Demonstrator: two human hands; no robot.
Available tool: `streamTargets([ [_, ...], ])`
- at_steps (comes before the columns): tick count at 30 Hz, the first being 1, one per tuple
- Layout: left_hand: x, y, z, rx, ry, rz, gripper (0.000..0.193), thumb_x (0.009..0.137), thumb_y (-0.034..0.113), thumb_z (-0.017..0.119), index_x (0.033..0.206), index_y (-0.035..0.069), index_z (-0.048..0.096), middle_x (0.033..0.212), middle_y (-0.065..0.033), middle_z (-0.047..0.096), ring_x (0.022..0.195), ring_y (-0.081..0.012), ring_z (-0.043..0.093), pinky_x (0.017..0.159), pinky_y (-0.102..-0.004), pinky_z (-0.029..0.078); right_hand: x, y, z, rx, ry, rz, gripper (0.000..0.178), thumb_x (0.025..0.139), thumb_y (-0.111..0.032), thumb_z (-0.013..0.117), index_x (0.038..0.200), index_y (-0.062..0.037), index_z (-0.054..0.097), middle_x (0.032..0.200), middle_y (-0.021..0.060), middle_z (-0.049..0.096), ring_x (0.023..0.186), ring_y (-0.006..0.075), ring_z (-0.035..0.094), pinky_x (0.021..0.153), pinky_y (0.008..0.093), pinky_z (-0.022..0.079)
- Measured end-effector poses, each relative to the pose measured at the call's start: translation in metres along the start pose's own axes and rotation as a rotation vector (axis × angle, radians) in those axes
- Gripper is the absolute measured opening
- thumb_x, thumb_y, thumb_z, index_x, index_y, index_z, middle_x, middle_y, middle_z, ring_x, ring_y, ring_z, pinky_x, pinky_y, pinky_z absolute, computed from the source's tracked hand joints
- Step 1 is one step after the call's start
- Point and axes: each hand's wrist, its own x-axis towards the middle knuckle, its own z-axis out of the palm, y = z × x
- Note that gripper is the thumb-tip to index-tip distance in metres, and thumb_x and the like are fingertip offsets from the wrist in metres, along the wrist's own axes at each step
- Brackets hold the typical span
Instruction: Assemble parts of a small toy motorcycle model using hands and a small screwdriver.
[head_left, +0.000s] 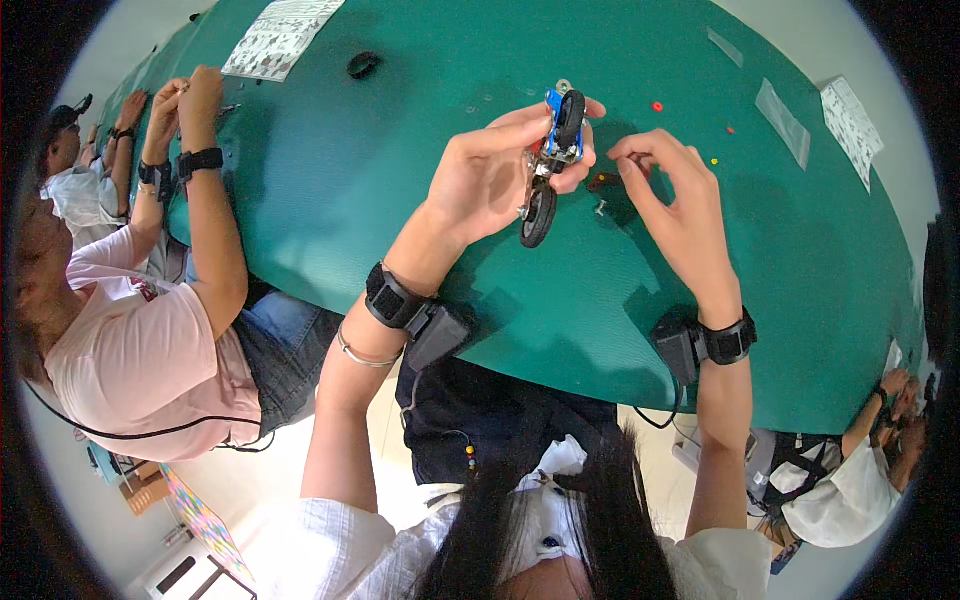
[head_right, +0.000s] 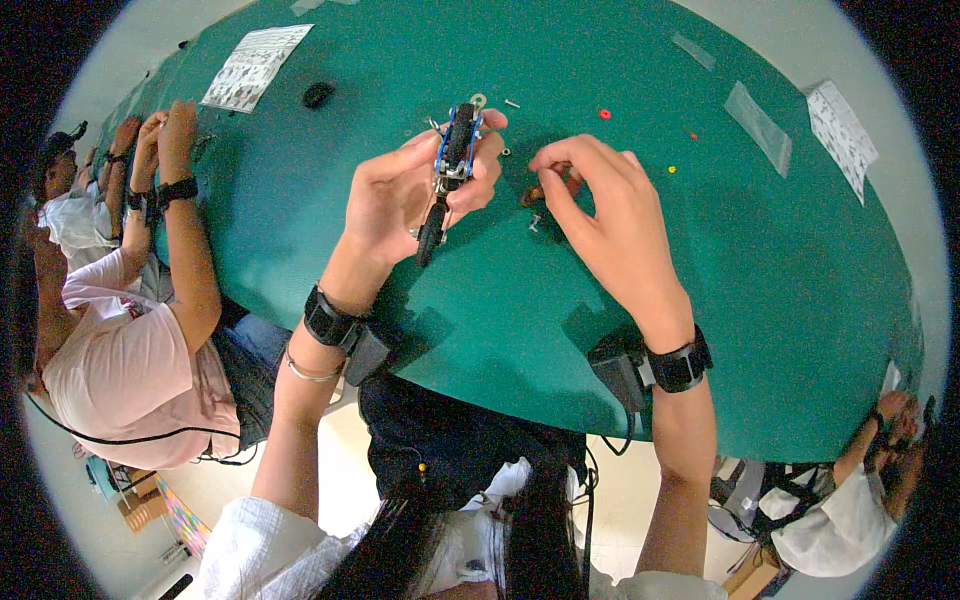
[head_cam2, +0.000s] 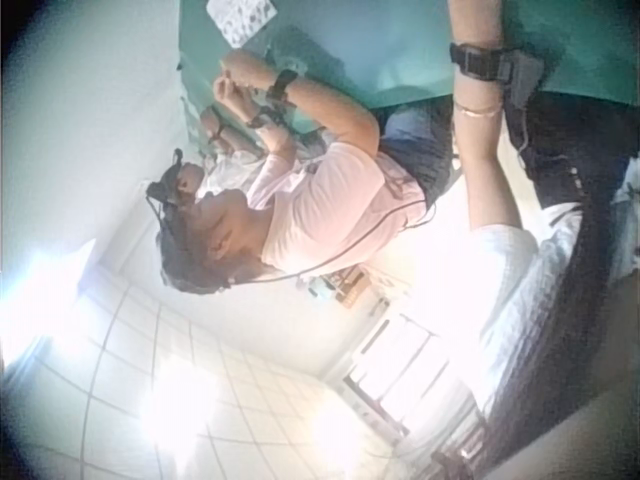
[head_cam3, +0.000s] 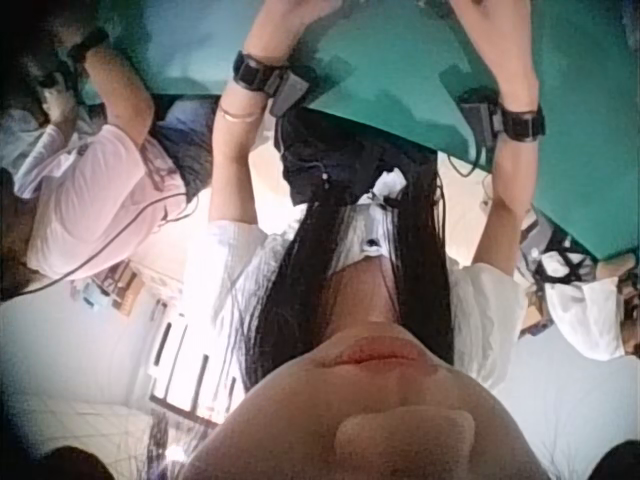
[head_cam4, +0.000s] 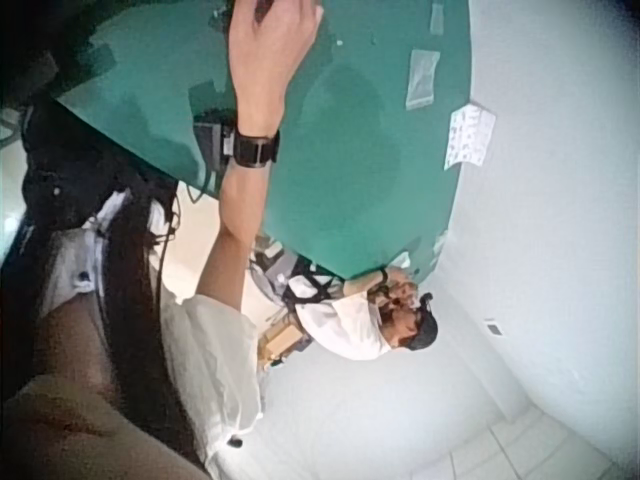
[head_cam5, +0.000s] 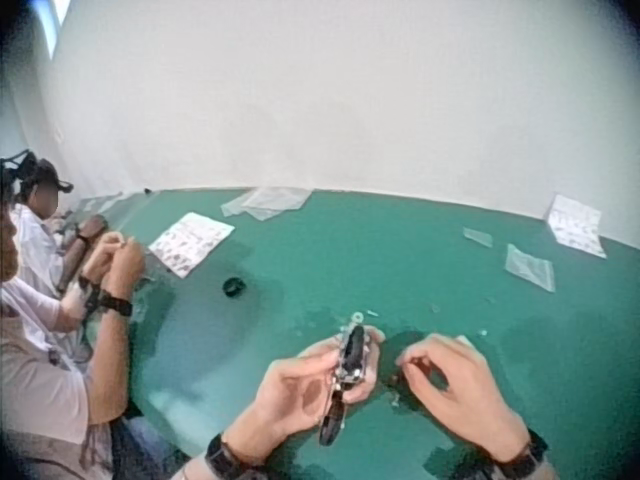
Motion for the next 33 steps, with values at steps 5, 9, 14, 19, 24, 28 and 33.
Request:
streamTargets([
  [5, 0.002, -0.001, -0.003, -0.073, -0.011, -0.006, 0.053, 0.090, 0.027, 0.049, 0.127, -0.009, 0.039, 0.090, -0.0105, 0.053, 0.068, -0.0153, 0.045, 0.061, -0.0254, 0.037, -0.001, 0.001, 0.000, -0.005, -0.017, -0.006, 0.008, 0.087, -0.011, 0.059, 0.093, -0.0063, 0.060, 0.086, 0.0060, 0.062, 0.077, 0.0219, 0.059, 0.075, 0.0341, 0.040],
  [9, 0.003, -0.001, -0.003, -0.049, -0.018, -0.012, 0.052, 0.089, 0.027, 0.049, 0.126, -0.008, 0.041, 0.090, -0.0108, 0.051, 0.068, -0.0161, 0.045, 0.061, -0.0259, 0.037, 0.000, 0.002, 0.000, -0.022, -0.022, -0.009, 0.010, 0.087, -0.012, 0.059, 0.095, -0.0061, 0.061, 0.087, 0.0061, 0.063, 0.078, 0.0220, 0.059, 0.076, 0.0338, 0.040],
  [14, 0.004, -0.008, 0.001, 0.338, 0.128, -0.037, 0.050, 0.086, 0.030, 0.060, 0.122, -0.003, 0.049, 0.093, -0.0074, 0.057, 0.073, -0.0137, 0.050, 0.063, -0.0236, 0.039, -0.001, 0.001, 0.002, 0.116, 0.049, 0.039, 0.013, 0.091, -0.015, 0.058, 0.097, -0.0041, 0.061, 0.088, 0.0074, 0.063, 0.077, 0.0204, 0.060, 0.074, 0.0323, 0.044],
  [19, 0.007, -0.020, -0.007, 0.772, 0.184, 0.080, 0.038, 0.081, 0.009, 0.074, 0.114, 0.000, 0.057, 0.099, -0.0020, 0.062, 0.090, -0.0081, 0.057, 0.080, -0.0255, 0.048, -0.001, 0.000, 0.005, 0.318, -0.015, 0.233, 0.020, 0.092, -0.020, 0.060, 0.102, -0.0019, 0.059, 0.085, 0.0076, 0.062, 0.074, 0.0169, 0.058, 0.068, 0.0297, 0.046],
  [24, 0.007, -0.019, -0.006, 1.043, 0.231, 0.009, 0.042, 0.080, 0.009, 0.075, 0.116, 0.000, 0.056, 0.100, -0.0029, 0.063, 0.093, -0.0072, 0.056, 0.082, -0.0248, 0.047, -0.002, 0.006, 0.012, 0.260, -0.059, 0.170, 0.033, 0.089, -0.025, 0.064, 0.112, -0.0028, 0.055, 0.081, 0.0070, 0.061, 0.070, 0.0127, 0.054, 0.062, 0.0279, 0.045],
  [28, 0.005, -0.019, 0.000, 1.028, 0.250, 0.002, 0.050, 0.077, 0.007, 0.077, 0.120, 0.001, 0.054, 0.101, -0.0035, 0.062, 0.093, -0.0074, 0.055, 0.082, -0.0245, 0.047, -0.003, 0.015, 0.014, 0.311, -0.127, 0.227, 0.032, 0.089, -0.023, 0.065, 0.112, -0.0036, 0.055, 0.083, 0.0060, 0.061, 0.069, 0.0098, 0.053, 0.061, 0.0270, 0.044],
  [33, 0.006, -0.020, -0.005, 1.001, 0.200, 0.060, 0.053, 0.076, 0.006, 0.077, 0.122, 0.002, 0.052, 0.100, -0.0035, 0.062, 0.093, -0.0080, 0.055, 0.082, -0.0250, 0.046, -0.001, 0.026, 0.017, 0.636, -0.087, 0.307, 0.030, 0.090, -0.019, 0.065, 0.111, -0.0007, 0.055, 0.091, 0.0034, 0.063, 0.075, 0.0073, 0.056, 0.066, 0.0231, 0.046],
])
